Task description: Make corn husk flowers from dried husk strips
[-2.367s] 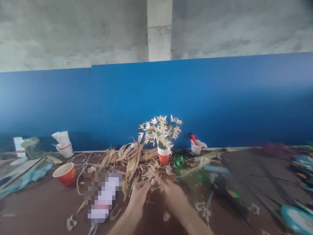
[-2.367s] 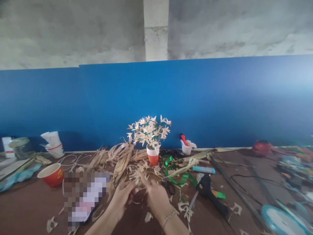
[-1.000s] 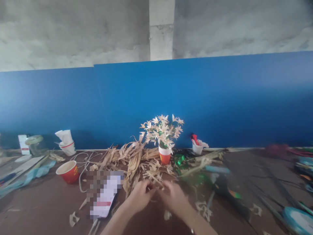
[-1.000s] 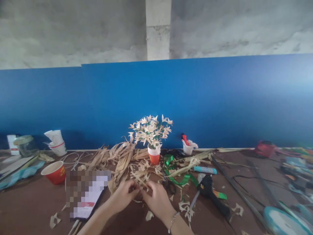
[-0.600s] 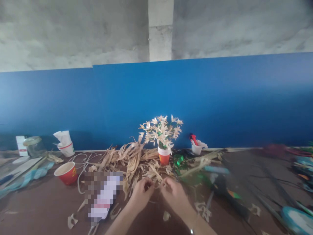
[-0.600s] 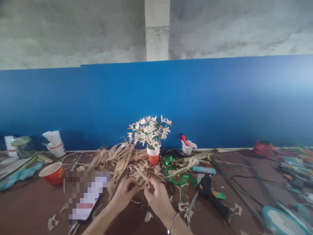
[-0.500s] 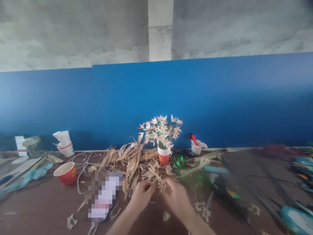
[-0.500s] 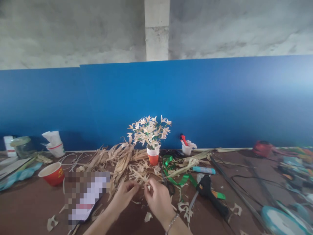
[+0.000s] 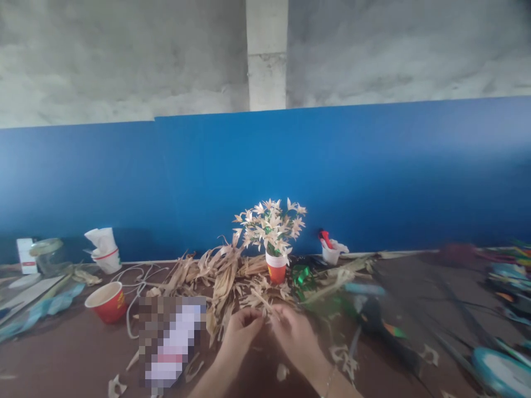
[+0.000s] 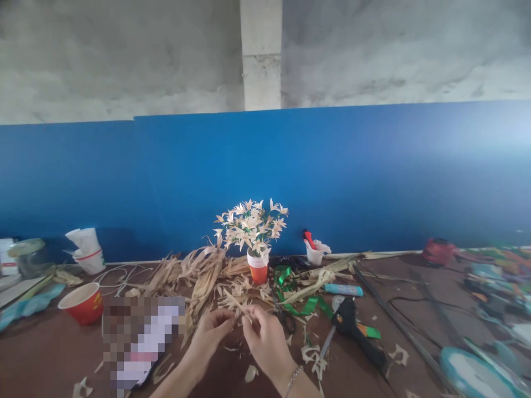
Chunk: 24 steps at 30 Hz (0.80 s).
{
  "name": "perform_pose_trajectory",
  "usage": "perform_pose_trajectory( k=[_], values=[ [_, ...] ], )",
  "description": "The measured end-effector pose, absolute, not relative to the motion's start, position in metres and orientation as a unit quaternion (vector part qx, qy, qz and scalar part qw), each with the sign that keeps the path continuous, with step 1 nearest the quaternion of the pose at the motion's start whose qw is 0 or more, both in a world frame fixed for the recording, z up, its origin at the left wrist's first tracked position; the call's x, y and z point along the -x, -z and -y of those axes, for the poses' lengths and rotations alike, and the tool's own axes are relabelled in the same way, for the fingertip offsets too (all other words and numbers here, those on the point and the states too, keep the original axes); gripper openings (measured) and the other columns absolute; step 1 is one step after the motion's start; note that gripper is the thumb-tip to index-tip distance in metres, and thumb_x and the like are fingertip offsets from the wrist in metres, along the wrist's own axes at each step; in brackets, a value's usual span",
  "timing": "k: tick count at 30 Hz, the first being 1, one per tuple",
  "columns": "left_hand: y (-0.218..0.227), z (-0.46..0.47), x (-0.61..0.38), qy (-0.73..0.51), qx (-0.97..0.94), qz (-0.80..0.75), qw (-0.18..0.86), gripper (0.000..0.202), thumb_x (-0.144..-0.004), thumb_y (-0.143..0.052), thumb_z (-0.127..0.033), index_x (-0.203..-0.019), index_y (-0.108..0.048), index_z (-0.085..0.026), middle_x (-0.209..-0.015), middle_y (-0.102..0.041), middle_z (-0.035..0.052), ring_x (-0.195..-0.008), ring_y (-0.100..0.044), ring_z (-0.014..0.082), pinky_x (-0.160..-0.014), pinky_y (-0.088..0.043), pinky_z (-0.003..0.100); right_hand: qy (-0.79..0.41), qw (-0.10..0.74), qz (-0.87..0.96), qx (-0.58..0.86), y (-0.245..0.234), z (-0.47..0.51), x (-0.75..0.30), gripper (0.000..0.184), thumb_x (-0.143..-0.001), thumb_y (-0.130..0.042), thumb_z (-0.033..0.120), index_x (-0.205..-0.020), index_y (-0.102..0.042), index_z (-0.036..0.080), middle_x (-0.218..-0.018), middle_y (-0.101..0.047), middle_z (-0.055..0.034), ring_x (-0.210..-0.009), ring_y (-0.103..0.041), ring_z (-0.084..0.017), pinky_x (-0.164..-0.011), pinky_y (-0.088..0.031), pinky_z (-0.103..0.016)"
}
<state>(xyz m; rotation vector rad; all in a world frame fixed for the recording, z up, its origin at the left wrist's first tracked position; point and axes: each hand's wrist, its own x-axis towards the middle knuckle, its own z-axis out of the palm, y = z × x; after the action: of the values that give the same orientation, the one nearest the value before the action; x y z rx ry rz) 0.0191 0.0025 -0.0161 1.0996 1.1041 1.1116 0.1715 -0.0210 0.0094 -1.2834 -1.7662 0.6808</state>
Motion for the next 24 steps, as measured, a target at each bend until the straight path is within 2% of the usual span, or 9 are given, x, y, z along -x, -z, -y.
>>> perform_pose_trajectory(
  k=[3, 7, 13, 19, 21, 24],
  values=[
    [0.019, -0.002, -0.022, -0.457, -0.488, -0.449, 0.594, 0.033, -0.058, -0.072, -0.043, -0.066, -0.066, -0.011, -0.049, -0.055, -0.0024, -0.043, -0.042, 0.0077, -0.045, -0.031, 0.021, -0.337, 0.415, 0.671, 0.514, -0.015, 0.019, -0.171, 0.023, -0.08, -0.048, 0.033, -0.082, -0.064, 0.016, -0.069, -0.067, -0.0027, -0.065, -0.062, -0.017, -0.057, -0.044, -0.021],
    [0.019, -0.001, -0.024, -0.459, -0.511, -0.452, 0.569, 0.027, -0.058, -0.071, -0.036, -0.059, -0.062, -0.011, -0.045, -0.052, -0.003, -0.041, -0.04, 0.0071, -0.044, -0.029, 0.021, -0.321, 0.424, 0.667, 0.522, -0.019, 0.02, -0.17, 0.019, -0.077, -0.049, 0.028, -0.068, -0.061, 0.015, -0.063, -0.063, -0.0006, -0.063, -0.058, -0.014, -0.056, -0.041, -0.019],
    [0.023, -0.004, -0.024, -0.491, -0.494, -0.448, 0.561, 0.025, -0.056, -0.072, -0.034, -0.061, -0.058, -0.013, -0.045, -0.051, -0.0048, -0.041, -0.042, 0.0074, -0.043, -0.031, 0.02, -0.305, 0.43, 0.665, 0.529, -0.017, 0.021, -0.17, 0.011, -0.072, -0.049, 0.022, -0.065, -0.055, 0.017, -0.057, -0.054, 0.0023, -0.057, -0.052, -0.012, -0.053, -0.039, -0.018],
    [0.025, -0.005, -0.026, -0.475, -0.495, -0.423, 0.591, 0.029, -0.058, -0.071, -0.038, -0.067, -0.059, -0.014, -0.049, -0.053, -0.0039, -0.042, -0.042, 0.0074, -0.044, -0.031, 0.02, -0.337, 0.406, 0.683, 0.505, -0.014, 0.019, -0.171, 0.016, -0.075, -0.049, 0.027, -0.068, -0.057, 0.016, -0.058, -0.057, 0.0011, -0.057, -0.052, -0.012, -0.051, -0.038, -0.018],
    [0.021, -0.005, -0.024, -0.452, -0.538, -0.435, 0.563, 0.024, -0.063, -0.066, -0.036, -0.068, -0.062, -0.013, -0.052, -0.055, -0.0021, -0.045, -0.045, 0.0089, -0.046, -0.033, 0.021, -0.344, 0.386, 0.692, 0.504, -0.014, 0.02, -0.172, 0.017, -0.076, -0.05, 0.028, -0.069, -0.058, 0.015, -0.058, -0.059, 0.0003, -0.056, -0.054, -0.013, -0.05, -0.038, -0.019],
    [0.014, -0.004, -0.018, -0.423, -0.621, -0.468, 0.465, 0.02, -0.069, -0.058, -0.031, -0.065, -0.066, -0.012, -0.055, -0.059, 0.0007, -0.052, -0.049, 0.0122, -0.051, -0.037, 0.023, -0.341, 0.385, 0.695, 0.503, -0.014, 0.021, -0.173, 0.02, -0.079, -0.049, 0.03, -0.073, -0.061, 0.015, -0.063, -0.065, -0.0021, -0.06, -0.058, -0.014, -0.053, -0.04, -0.02]
  ],
)
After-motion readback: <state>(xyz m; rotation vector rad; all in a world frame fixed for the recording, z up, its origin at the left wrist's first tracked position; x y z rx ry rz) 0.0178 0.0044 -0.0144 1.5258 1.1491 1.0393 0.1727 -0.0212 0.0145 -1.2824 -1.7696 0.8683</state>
